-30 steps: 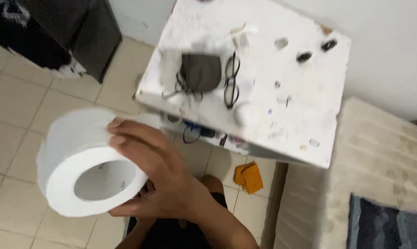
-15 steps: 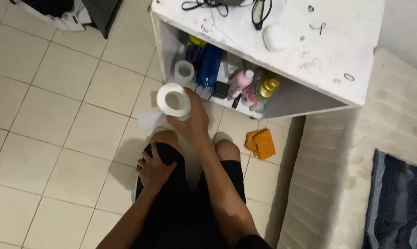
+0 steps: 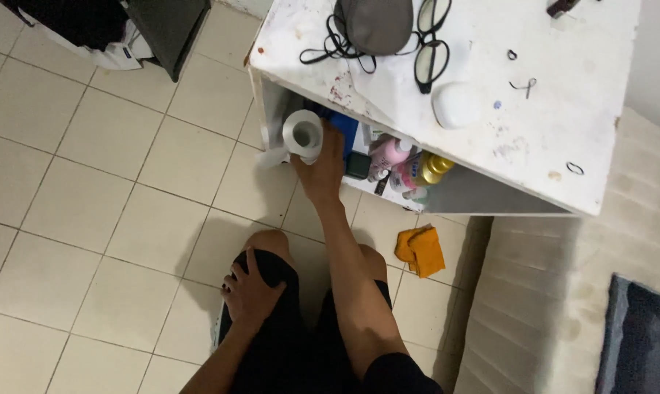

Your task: The person wipes the side and lower shelf of a white bedside cabinet with an orange cloth, then organizes items by moving a blue pouch, a black power bank, a small bottle, a wallet, a lighter, toilet paper rolls, a jar, a face mask, and a pair of glasses into the cabinet or a nearby rack.

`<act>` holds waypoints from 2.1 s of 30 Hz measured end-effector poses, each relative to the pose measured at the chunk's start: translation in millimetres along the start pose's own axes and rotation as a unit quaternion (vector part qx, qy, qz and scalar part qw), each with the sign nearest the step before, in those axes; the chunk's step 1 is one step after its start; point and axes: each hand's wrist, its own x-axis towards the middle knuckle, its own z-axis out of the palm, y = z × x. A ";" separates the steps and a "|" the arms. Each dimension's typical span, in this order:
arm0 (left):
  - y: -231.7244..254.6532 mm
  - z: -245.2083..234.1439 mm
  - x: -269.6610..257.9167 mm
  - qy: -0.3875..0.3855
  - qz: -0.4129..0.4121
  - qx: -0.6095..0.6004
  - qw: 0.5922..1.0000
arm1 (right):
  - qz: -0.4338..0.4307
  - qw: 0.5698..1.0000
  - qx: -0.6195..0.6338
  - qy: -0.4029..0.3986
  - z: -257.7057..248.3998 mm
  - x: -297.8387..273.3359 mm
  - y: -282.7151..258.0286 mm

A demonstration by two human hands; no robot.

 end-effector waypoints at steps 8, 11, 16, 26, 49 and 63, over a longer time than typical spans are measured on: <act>1.4 17.0 13.6 0.022 0.003 0.024 0.999 | 0.073 0.997 -0.027 -0.012 35.7 14.9 28.8; 1.2 18.9 12.6 0.028 0.002 0.037 0.999 | 0.151 0.988 -0.020 -0.023 42.9 11.7 36.0; 0.3 20.9 14.2 0.044 -0.002 0.040 0.998 | 0.081 0.997 -0.017 0.006 50.9 10.6 49.9; 1.0 17.5 13.2 0.010 -0.005 0.021 1.000 | 0.105 0.994 0.009 -0.023 49.3 12.5 41.8; 3.6 16.1 5.2 0.042 0.003 0.000 0.999 | 0.013 0.999 -0.004 0.030 9.3 -28.7 21.0; 14.1 3.3 9.1 -0.031 -0.031 0.020 0.999 | -0.065 0.988 0.135 0.048 -116.0 -26.8 -155.7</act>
